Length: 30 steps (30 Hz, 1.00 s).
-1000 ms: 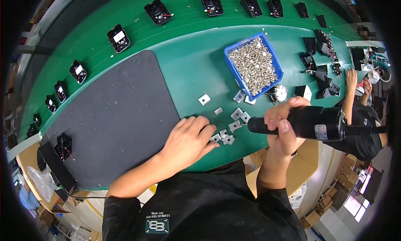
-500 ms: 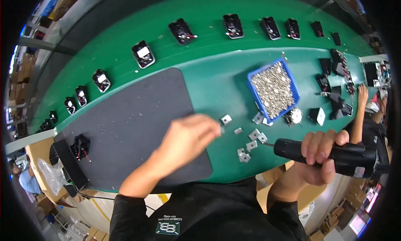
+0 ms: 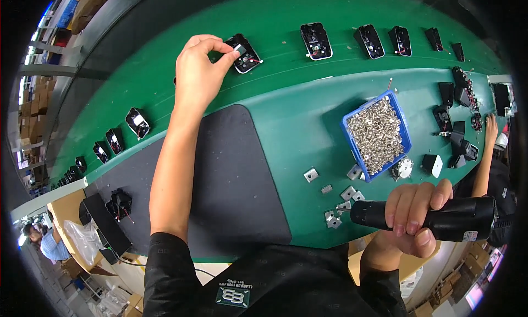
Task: The person assembles small electronic components by inserting internal components and a circuit board into an electronic housing, then securing them with screws using an electric screwdriver.
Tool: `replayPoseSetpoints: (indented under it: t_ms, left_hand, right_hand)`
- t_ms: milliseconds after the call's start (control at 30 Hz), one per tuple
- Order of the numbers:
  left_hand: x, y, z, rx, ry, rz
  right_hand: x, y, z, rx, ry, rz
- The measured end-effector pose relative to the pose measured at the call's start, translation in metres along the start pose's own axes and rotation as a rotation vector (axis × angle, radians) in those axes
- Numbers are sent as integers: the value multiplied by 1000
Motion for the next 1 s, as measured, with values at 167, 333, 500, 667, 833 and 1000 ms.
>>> replayPoseSetpoints:
  t_ms: [167, 333, 500, 667, 833, 1000]
  left_hand:
    - [15, 19, -11, -105, -21, -103]
    - [12, 23, -8, -120, 28, -180]
    - [2, -37, 45, 79, -175, -271]
    - [0, -123, 78, 16, -261, -503]
    - [1, -119, 78, -3, -296, -557]
    - [-23, -131, 99, 247, -354, -367]
  right_hand:
    - [1, 4, 5, 31, -7, -4]
    - [7, 3, 9, 48, 7, -28]
    - [11, 4, -3, -74, -3, -24]
    - [20, 11, -17, -203, 79, -133]
    - [29, 11, -21, -230, 107, -86]
    - [42, 10, -25, -238, 167, -158]
Point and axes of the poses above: each hand's wrist, its own y-axis towards the middle knuckle, its own x-axis out of the palm, z = x × y, the point moved 4 cm from there along y, towards the middle knuckle, and after that the axes turned 4 degrees about -y, right-handed, at the moved point
